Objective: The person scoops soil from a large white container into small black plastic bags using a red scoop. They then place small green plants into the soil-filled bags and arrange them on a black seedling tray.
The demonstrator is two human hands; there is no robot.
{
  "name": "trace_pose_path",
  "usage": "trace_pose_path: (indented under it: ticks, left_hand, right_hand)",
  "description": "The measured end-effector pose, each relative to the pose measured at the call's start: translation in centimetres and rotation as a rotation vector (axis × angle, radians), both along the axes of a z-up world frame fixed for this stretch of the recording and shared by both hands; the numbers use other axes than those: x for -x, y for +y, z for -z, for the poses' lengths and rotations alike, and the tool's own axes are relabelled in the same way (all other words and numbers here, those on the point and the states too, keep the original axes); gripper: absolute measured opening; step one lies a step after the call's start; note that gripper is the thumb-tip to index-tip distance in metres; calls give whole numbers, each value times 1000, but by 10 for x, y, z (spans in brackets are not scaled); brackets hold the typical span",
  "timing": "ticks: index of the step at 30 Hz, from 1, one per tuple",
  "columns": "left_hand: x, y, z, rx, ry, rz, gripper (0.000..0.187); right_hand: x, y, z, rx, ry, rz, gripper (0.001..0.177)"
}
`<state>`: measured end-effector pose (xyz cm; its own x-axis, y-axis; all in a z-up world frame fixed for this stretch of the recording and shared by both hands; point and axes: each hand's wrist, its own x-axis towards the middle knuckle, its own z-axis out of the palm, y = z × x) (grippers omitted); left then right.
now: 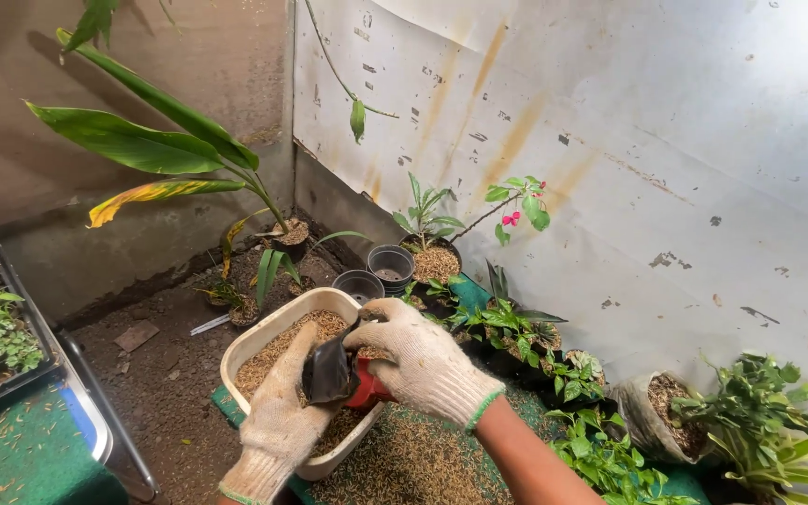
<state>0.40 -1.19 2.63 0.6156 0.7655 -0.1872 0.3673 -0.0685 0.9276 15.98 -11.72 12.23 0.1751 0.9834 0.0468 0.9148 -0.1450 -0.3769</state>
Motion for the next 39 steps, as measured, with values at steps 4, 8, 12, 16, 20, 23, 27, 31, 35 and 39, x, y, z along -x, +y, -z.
trace_pose_path:
  ticks: [4,8,12,16,20,23,27,31,35,39]
  left_hand:
    - [1,0,4,35,-8,1,101]
    - [4,-6,-56,163,103,19,107]
    - [5,-9,-54,121,290,94,123]
    - [3,-32,-94,249,201,58,102]
    - [-12,-24,-72,199,291,14,111]
    - [-13,-14,-52,327,167,38,103]
    - [-15,-2,-14,27,97,143,79]
    - [-12,-6,-5,17,89,37,76]
    - [-11,-9,-6,48,108,7,75]
    - [-10,-12,-11,68,88,-6,80]
  right_hand:
    - [-3,6,3,7,-124,-51,27]
    - [4,9,-9,74,-116,2,26]
    - [2,18,12,112,-199,144,20]
    - [18,23,-7,144,-179,187,27]
    - [24,20,1,260,-192,34,19]
    - [18,13,13,104,-254,-93,11]
    - [22,9,3,215,-240,-91,11]
    - [21,-1,-12,401,-206,1,20]
    - [24,-10,-40,531,-105,52,23]
    - [29,1,-41,484,-77,136,24]
